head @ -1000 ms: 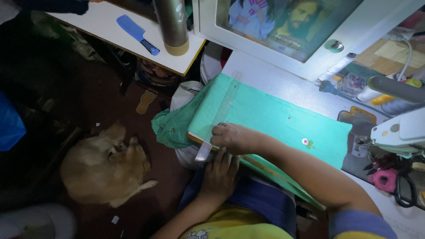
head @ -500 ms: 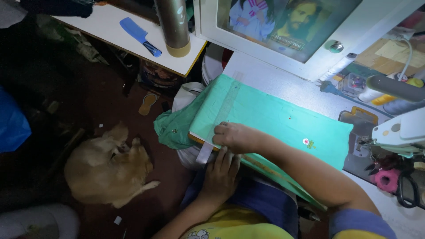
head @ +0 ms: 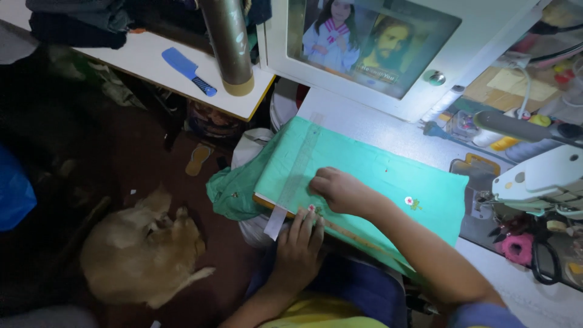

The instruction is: The person is measuring and marking a piece of green fabric on a sewing table using a ruler and a measuring tape.

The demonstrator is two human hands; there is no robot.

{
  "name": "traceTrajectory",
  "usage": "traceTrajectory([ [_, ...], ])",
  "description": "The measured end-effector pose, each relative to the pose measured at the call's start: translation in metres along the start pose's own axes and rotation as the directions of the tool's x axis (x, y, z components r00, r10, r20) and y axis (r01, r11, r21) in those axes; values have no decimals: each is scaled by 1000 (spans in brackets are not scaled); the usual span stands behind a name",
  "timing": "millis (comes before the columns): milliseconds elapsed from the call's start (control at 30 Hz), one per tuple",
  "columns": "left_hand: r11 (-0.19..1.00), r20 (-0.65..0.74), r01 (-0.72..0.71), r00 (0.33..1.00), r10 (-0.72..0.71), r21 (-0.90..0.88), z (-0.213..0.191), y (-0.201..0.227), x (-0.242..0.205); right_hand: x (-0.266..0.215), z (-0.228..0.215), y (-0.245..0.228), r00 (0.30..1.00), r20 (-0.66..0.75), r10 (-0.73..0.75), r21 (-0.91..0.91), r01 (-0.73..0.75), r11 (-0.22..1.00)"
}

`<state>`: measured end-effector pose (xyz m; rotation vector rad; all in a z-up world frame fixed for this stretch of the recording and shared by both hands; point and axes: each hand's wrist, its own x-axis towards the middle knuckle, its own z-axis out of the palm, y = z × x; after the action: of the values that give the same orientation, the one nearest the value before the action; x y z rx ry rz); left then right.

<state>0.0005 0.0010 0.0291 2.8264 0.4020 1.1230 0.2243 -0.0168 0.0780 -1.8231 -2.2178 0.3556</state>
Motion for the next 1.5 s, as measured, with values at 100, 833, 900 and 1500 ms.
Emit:
traceTrajectory([
  [100, 1000, -13, 6, 1000, -6, -22, -8, 1, 9, -55, 6, -11, 950, -39, 311, 154, -301, 941],
  [833, 985, -181, 173, 969, -165, 25, -72, -136, 37, -208, -11, -127, 950, -29, 310, 835, -148, 530],
  [900, 954, -271, 296, 922, -275, 39, -98, -180, 17, -235, -14, -128, 915, -24, 403, 885, -168, 434],
  [1500, 373, -255, 880, 449, -857, 294, -115, -285, -119, -258, 12, -138, 799, -249, 547, 910, -2, 416],
])
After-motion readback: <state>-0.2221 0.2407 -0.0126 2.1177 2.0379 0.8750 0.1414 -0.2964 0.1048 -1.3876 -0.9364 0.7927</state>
